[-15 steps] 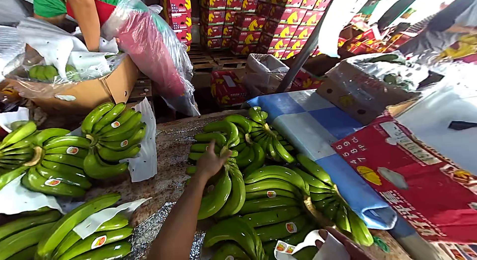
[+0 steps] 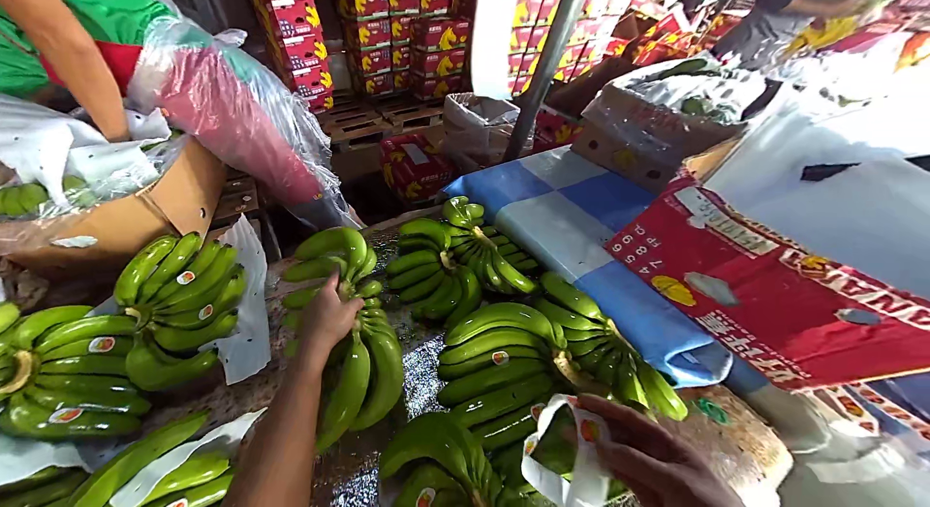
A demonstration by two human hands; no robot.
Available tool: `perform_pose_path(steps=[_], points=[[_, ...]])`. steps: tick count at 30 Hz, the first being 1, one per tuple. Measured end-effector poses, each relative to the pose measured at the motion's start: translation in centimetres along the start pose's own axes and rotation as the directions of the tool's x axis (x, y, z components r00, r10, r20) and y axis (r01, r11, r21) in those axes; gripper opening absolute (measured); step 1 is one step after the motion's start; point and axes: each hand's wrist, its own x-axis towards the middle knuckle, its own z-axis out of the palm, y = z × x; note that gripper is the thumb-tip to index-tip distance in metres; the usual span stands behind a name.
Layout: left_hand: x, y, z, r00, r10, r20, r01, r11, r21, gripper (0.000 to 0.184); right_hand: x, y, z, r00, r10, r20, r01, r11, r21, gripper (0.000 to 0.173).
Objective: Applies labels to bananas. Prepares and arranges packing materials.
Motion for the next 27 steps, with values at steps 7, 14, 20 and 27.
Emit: perform_pose_path(steps=[7,14,20,27], points=[[3.7,1.6,3.6,0.988,-0.116,0.100,0.059,0.888,0.456,0.077,2.5,-0.6,1.8,0.991,-0.015,-0.137,0.017,1.000,0.015,0.035],[-5.6,8.4,5.8,0.650,0.757,0.066,-0.757,0.653,-0.033,0.022,4.2,-0.5,3.1,0.986,0.052,-0.159,-0.057,0.998,-0.027,0.035],[-12.3,9.7,11.7,0.202,0.979,-0.037,-0.976,0.204,0.071,0.005,3.8,-0.1,4.0,0.984,0.126,-0.126,-0.127,0.992,0.000,0.046],[-9.2,9.5,11.6,0.266,0.962,0.067,-0.934,0.275,-0.230,0.010,4.8,1.4,2.8,0.964,0.222,-0.147,-0.159,0.923,0.349,0.037]])
